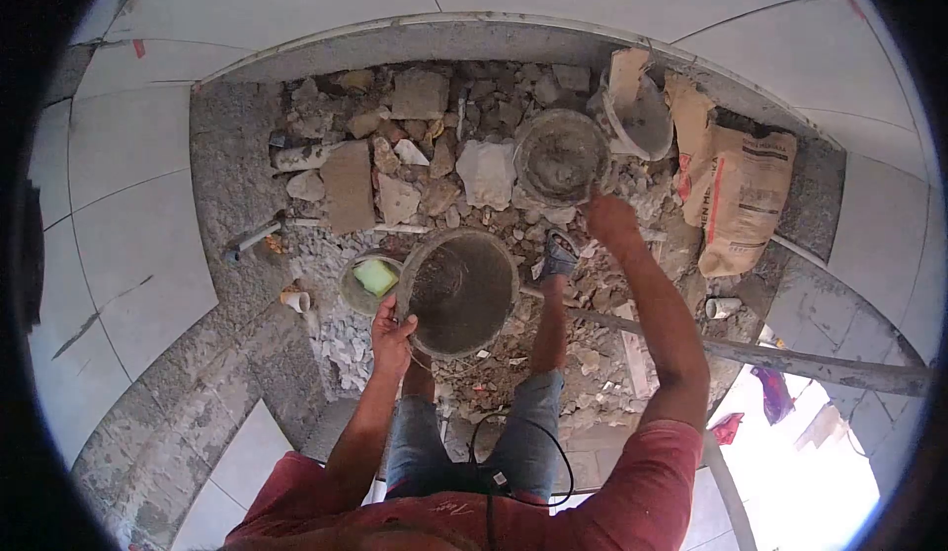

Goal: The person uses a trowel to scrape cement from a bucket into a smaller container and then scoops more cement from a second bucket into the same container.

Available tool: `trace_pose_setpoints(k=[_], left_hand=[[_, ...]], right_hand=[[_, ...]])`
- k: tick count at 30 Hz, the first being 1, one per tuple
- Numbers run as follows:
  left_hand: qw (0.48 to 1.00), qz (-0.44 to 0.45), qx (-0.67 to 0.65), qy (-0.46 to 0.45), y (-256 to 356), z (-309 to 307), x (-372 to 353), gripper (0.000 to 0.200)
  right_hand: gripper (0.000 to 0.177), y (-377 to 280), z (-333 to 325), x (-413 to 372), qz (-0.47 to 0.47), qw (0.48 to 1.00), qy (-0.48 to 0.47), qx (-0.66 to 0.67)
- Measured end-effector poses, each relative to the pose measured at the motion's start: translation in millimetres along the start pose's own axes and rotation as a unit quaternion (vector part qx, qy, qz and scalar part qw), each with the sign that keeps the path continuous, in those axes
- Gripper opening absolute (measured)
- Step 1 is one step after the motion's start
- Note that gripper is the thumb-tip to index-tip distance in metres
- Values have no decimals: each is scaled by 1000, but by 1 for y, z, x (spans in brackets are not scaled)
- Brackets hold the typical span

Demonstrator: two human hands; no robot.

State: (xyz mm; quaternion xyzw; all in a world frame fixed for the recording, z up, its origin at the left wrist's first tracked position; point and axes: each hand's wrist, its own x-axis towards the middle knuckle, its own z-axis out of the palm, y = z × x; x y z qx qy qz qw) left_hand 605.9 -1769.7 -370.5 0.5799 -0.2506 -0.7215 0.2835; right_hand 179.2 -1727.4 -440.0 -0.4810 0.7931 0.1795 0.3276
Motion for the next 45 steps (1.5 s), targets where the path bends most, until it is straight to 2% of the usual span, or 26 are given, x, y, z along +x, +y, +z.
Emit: trace_pose_setpoints(k=[2,4,6,8,10,13,17,20,22,25,27,29,32,34,36,38,40,41,43,45], left_hand=[[1000,-15,4,7,1,1,-1,55],[999,-5,34,-3,-3,0,0,55],[999,-6,43,-2,-9,-1,-1,55],[999,-3,52,-2,-16,-3,-4,55],[999,-9,39,-2,-21,-5,-4,56],[1000,-15,20,-7,-22,-4,-12,56],[1000,-9,5,-14,-25,-7,-14,57],[999,-27,20,2,-16,1,-13,59],[999,-31,24,-2,-15,1,-7,60],[998,-6,54,-28,-7,5,2,58],[999,-6,41,-21,-3,10,7,57],[1000,-4,8,-26,-6,7,10,55],[999,3,29,-18,-9,5,13,54],[999,-7,31,-14,-9,7,10,54],[999,-12,32,-16,-11,7,13,54],[999,-19,47,-13,-17,-1,7,55],[998,-21,49,-15,-19,-3,-4,56],[999,-9,45,-18,-18,1,2,56],[999,-27,26,-2,-14,3,-2,57],[999,-50,9,14,-10,5,-9,58]], right_hand=[[46,15,-12,-3,19,1000,5,1],[43,32,-20,14,40,997,57,39],[44,44,-23,52,30,999,10,-3],[51,27,-20,89,36,994,-102,19],[54,1,14,106,26,997,-56,-35],[62,-50,43,99,46,996,-67,-29],[70,-43,82,78,47,993,-54,-91],[68,-38,81,41,18,991,-41,-123],[63,-28,57,25,0,999,-33,-43],[56,-10,5,7,16,999,-43,-25],[58,24,3,17,32,997,-35,62],[48,32,-28,15,31,999,-6,39],[41,55,-22,64,20,998,-18,49],[30,46,-2,96,-26,1000,-7,5],[26,12,23,116,54,998,22,17],[29,-31,32,114,56,998,-11,10],[40,-66,17,82,100,992,-76,-20],[40,-58,30,83,103,992,-65,-24],[55,-41,93,83,50,997,19,-62],[51,-41,62,52,28,997,-12,-76]])
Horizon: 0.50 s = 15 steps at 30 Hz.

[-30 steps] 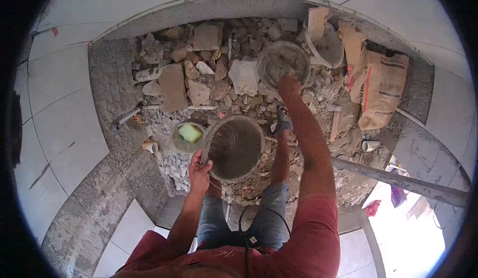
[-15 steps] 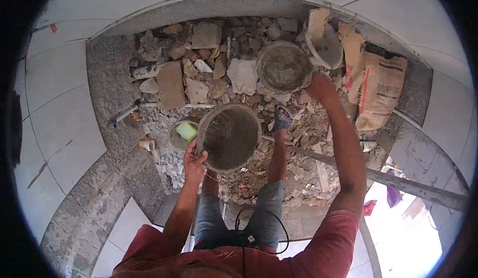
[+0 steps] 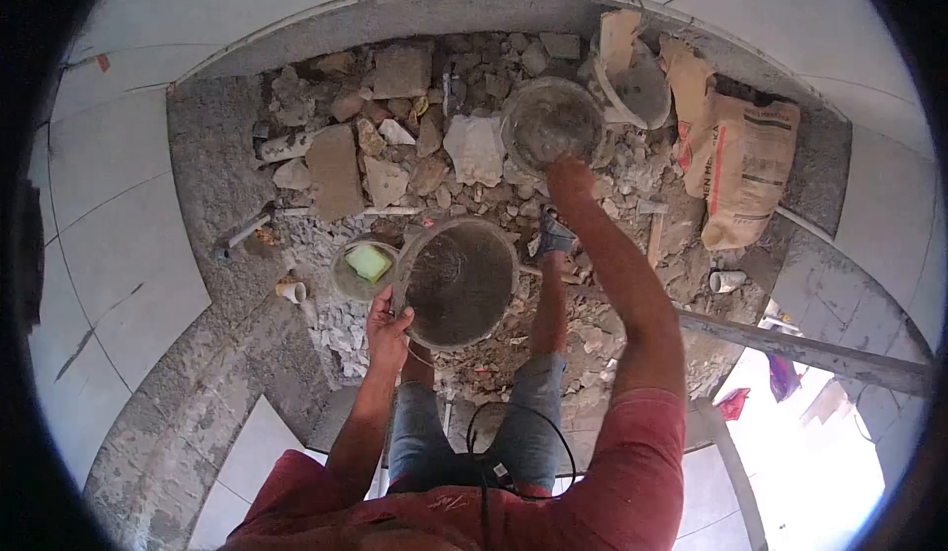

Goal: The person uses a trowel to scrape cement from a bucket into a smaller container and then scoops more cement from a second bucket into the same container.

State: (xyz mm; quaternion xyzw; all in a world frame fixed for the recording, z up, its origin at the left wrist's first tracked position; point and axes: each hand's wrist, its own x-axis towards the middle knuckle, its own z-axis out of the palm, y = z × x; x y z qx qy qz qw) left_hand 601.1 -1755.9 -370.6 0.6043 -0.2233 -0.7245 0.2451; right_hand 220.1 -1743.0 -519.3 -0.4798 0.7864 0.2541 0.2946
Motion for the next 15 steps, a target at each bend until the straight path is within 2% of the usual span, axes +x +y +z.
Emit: trace_pose_setpoints(k=[1,5,7,8,10,11,13,14,15], left_hand=[[1000,4,-2,-6,3,3,1,59],[1000,24,11,-11,0,-2,5,59],[999,37,17,-23,3,0,8,59],[998,49,23,-39,3,1,8,58],[998,43,34,-21,-3,-4,9,58],[998,37,44,-9,-6,-7,9,58],[998,42,39,-12,-9,-9,9,58],[998,45,31,-18,-11,-7,8,57],[998,48,31,-21,-12,-5,8,57]], right_hand=[[49,6,-28,-11,-22,999,-24,-12],[41,42,-108,-35,-52,995,-5,-80],[33,53,-125,-27,-92,987,71,-114],[33,51,-125,-15,-95,987,69,-112],[28,44,-124,17,-90,980,145,-102],[28,36,-119,39,-93,980,144,-99],[29,11,-92,80,-38,996,43,-65],[29,2,-75,82,-36,996,45,-64],[32,-8,-58,81,5,1000,31,-4]])
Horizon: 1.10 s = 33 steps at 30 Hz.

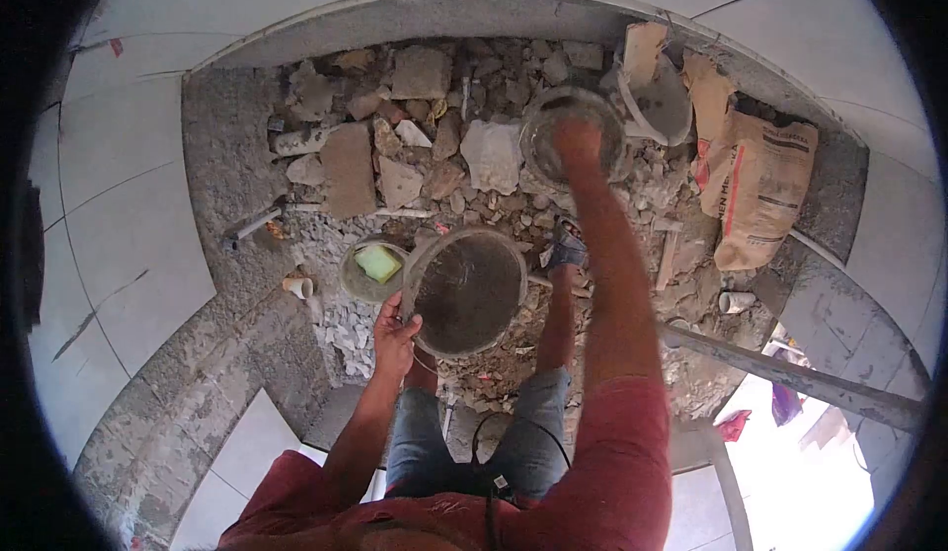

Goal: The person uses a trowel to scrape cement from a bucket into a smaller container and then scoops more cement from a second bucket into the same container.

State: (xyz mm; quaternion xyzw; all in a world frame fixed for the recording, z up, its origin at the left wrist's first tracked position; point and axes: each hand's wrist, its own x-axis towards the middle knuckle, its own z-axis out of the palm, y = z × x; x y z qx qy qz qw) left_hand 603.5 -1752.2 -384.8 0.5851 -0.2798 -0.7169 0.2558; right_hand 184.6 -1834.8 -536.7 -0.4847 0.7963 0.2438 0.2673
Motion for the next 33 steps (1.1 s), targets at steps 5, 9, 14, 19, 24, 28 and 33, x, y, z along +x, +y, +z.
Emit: trace_pose_setpoints(k=[5,9,14,19,24,28,33], left_hand=[[999,-30,14,8,5,0,-6,56],[1000,-8,18,-19,17,6,-7,56],[999,10,36,-24,17,1,-2,56],[1000,-10,14,-9,6,-11,-5,55],[999,8,33,4,0,-13,-15,54],[999,-5,31,-7,6,-9,-16,54],[1000,-6,16,-13,8,-4,-12,56]], right_hand=[[25,6,47,-51,-32,984,164,58],[40,13,16,-102,-44,998,-17,-52],[31,49,-30,-113,-82,993,-3,-80],[28,99,-41,-43,-28,1000,3,6],[33,59,36,6,65,993,-30,91],[45,2,67,-45,83,996,-39,17],[44,51,25,-92,-107,987,-8,-115]])
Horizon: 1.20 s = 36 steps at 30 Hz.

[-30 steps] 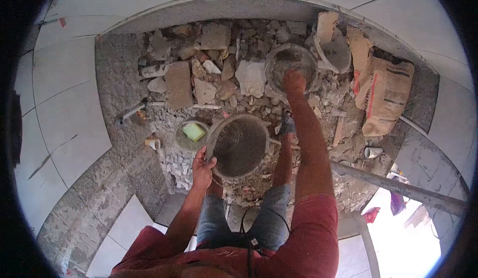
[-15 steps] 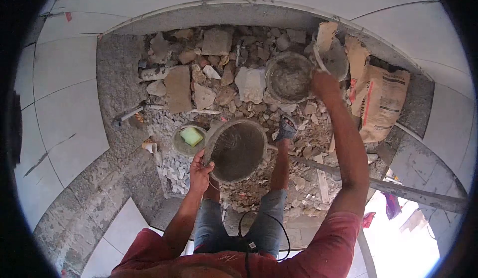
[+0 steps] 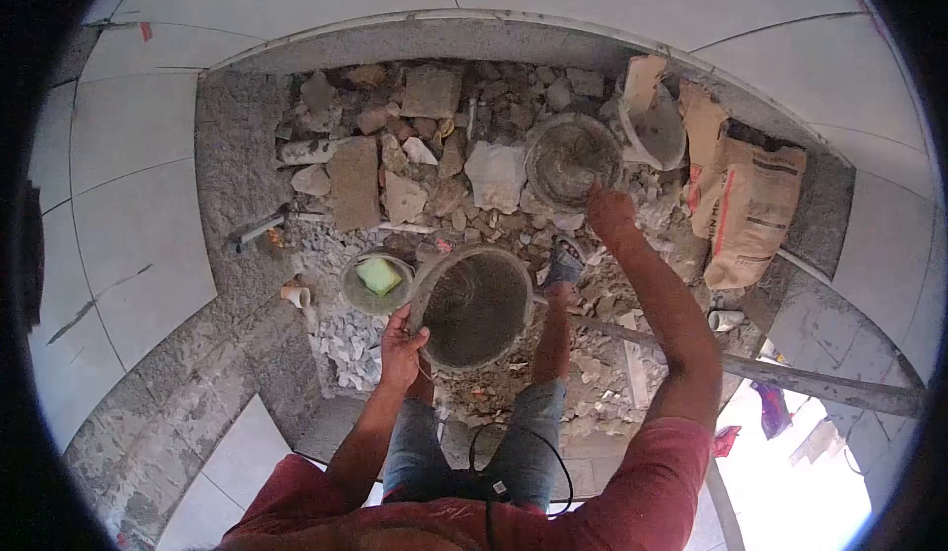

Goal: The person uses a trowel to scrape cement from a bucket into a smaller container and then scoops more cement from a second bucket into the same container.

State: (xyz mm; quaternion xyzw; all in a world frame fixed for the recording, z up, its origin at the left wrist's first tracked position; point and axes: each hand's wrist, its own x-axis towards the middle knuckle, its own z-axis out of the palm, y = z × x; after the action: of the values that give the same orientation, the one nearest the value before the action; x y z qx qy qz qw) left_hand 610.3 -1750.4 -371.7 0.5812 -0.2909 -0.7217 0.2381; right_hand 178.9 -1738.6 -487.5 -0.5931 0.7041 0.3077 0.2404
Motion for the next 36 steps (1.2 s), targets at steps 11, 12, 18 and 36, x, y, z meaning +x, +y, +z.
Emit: trace_pose_setpoints(k=[11,12,18,36], left_hand=[[998,-25,-57,21,5,11,4,56],[998,-24,-54,22,1,9,5,56],[997,-51,-2,50,-4,9,-4,54],[997,-3,-77,27,3,11,21,54]], right_hand=[[25,-12,-95,28,-101,990,95,14],[25,-26,-57,59,-102,990,96,16],[31,-3,37,77,37,992,-13,118],[27,42,-73,-21,-105,992,67,36]])
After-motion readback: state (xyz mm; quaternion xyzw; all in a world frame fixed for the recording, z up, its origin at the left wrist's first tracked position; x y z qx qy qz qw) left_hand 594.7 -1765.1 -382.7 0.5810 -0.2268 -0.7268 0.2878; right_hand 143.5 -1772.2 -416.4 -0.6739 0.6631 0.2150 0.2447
